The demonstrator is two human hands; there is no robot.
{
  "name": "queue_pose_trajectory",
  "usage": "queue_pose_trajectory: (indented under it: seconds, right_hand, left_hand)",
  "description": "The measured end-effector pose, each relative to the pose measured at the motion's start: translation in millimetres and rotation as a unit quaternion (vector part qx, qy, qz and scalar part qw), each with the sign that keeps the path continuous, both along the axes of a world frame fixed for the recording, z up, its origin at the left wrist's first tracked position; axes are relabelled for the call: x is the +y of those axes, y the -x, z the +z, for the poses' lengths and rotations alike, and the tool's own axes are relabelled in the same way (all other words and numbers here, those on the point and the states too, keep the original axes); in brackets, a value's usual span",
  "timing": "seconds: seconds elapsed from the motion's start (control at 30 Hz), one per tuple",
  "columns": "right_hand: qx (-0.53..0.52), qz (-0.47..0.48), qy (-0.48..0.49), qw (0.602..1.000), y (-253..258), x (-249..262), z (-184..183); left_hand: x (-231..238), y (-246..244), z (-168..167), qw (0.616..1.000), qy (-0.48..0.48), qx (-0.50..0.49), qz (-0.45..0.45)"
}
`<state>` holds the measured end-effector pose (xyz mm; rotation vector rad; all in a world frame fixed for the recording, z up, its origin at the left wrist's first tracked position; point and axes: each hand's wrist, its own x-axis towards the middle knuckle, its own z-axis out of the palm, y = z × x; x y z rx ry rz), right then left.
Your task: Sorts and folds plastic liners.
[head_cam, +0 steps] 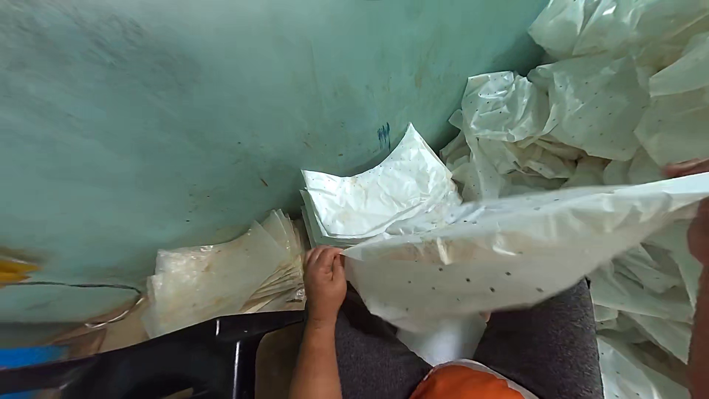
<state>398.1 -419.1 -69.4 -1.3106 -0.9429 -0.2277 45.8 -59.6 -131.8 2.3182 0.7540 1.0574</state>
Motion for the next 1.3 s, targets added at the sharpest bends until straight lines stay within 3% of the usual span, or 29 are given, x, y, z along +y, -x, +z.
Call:
queue_pose_trajectory:
  seconds: [0.13,0.2,0.33,0.47,0.53,0.6,0.7,0.77,0.87,1.07,1.17,1.23,1.3]
  right_hand:
    - [0.098,-0.037,0.02,0.994,16,44,6]
    - [0.096,-0.071,0.062,0.991,20,57,5]
    - [-0.059,-0.099,0.243,0.963,51,78,9]
    - [-0.183,-0.074,0.247,0.949,72,110,-12]
    - [-0.194,-0.001,0.238,0.952,62,113,-25]
    - [-0.134,0.113,0.265,0.948,41,101,-32]
    - [0.064,0.242,0.342,0.906,17,82,-40]
    - [0.119,0.215,0.416,0.875,17,83,-43]
    - [0.073,0.144,0.492,0.855,35,100,-44]
    - [-0.042,0.136,0.367,0.919,111,146,-72]
    - [-0.069,0.184,0.302,0.933,123,155,-83]
    - [0.026,0.316,0.349,0.882,112,147,-83]
    - [0.119,0.42,0.437,0.786,103,141,-82]
  left_hand:
    - [22,15,32,1.0,0.009,-0.026,-0.002]
    - [30,17,49,0.998,0.002,-0.059,-0.023]
    - [24,12,82,0.992,0.008,-0.116,-0.052]
    - [17,4,95,0.99,-0.013,-0.115,-0.074]
    - [23,8,98,0.994,-0.035,-0.073,-0.076]
    - [37,22,101,0.997,-0.056,-0.02,-0.053]
    - [53,38,104,0.995,-0.069,0.051,-0.045]
    - [52,33,105,0.992,-0.083,0.074,-0.053]
    - [43,16,109,0.991,-0.108,0.067,-0.044]
    - [18,-36,105,0.966,-0.184,0.084,-0.163]
    - [9,-51,98,0.944,-0.23,0.113,-0.209]
    - [11,-48,96,0.932,-0.239,0.154,-0.227]
    - [12,-41,89,0.916,-0.218,0.217,-0.258]
